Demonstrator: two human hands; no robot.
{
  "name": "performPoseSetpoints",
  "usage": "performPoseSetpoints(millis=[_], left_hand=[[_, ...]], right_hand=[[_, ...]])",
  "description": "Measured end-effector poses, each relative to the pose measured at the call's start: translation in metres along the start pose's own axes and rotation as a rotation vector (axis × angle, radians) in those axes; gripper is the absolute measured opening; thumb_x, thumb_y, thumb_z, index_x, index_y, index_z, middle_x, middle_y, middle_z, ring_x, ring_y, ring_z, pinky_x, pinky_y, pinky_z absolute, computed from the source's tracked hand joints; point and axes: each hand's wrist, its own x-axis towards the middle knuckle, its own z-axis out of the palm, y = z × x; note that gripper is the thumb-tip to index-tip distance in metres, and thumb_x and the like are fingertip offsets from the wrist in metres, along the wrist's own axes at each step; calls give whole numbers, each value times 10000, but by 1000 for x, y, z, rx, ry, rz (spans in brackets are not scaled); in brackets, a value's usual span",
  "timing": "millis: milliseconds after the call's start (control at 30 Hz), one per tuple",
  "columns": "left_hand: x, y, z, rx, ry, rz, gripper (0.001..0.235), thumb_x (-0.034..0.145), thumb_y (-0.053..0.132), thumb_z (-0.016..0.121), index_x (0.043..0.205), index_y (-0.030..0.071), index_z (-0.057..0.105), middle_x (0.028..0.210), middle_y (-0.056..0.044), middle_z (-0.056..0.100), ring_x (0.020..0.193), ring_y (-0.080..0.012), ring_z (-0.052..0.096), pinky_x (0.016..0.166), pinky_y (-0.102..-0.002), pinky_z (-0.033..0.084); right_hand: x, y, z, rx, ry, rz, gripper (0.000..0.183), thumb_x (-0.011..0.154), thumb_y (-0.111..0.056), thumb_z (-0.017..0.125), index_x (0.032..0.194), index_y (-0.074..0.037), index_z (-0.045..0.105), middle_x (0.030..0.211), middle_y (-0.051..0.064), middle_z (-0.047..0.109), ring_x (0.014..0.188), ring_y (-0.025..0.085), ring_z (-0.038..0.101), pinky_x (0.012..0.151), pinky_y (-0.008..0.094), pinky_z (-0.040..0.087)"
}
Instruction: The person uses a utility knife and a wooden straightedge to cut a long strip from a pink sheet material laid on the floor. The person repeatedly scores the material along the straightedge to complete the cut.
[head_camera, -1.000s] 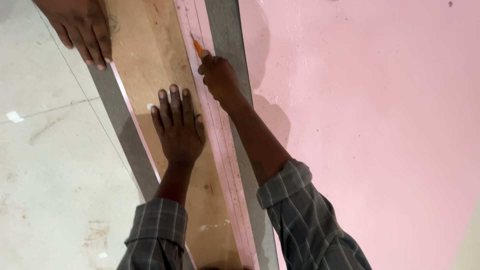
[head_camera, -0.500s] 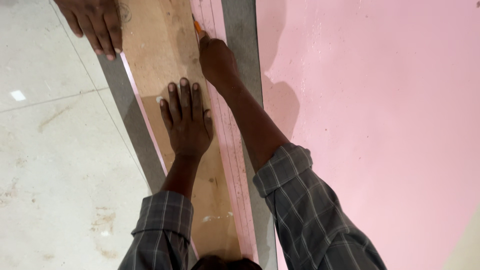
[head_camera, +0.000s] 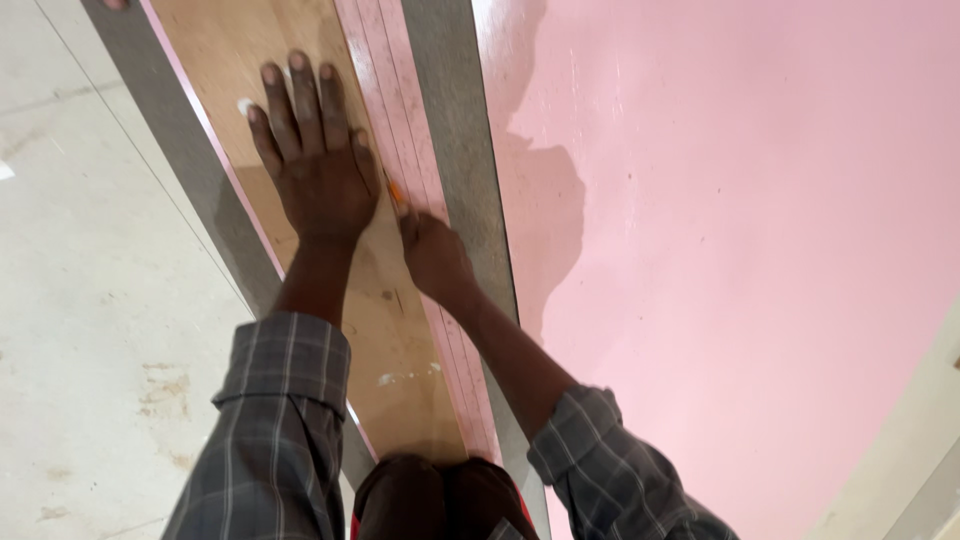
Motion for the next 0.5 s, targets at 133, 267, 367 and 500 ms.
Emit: performPoseSetpoints(millis=[133, 267, 367, 500], left_hand=[[1, 2, 2, 44, 91, 32, 551, 1181, 295, 328, 1684, 70, 310, 1740, -144, 233, 1608, -374, 170, 1310, -586, 96], [-5, -1, 6, 52, 153, 50, 538, 1202, 289, 336, 1693, 69, 316, 1752, -134, 241, 1626, -373, 183, 1338, -581, 121], [10, 4, 7, 72, 188, 63, 549, 1177, 298, 340, 1683, 85, 332, 1741, -128, 245, 1614, -371, 199, 1319, -592, 132], [-4, -1, 6, 53, 165, 40, 547, 1173, 313, 314, 1679, 104, 326, 1740, -127, 242, 1620, -364, 190, 1323, -582, 120]], right_hand=[[-88, 50, 20, 62, -12, 61, 494, 1066, -438, 386, 992, -32, 659, 942, 285, 692, 929, 511, 647, 785, 569, 520], [-106, 83, 25, 34, -58, 127, 515, 1085, -454, 400, 925, -28, 642, 871, 278, 687, 864, 512, 646, 745, 558, 523], [-91, 81, 6, 9, -53, 8, 487, 1045, -429, 432, 903, -26, 665, 819, 251, 684, 786, 463, 662, 698, 538, 523], [-34, 47, -13, 288, 61, -59, 519, 1074, -440, 414, 862, -26, 644, 689, 166, 652, 647, 315, 669, 638, 470, 539]])
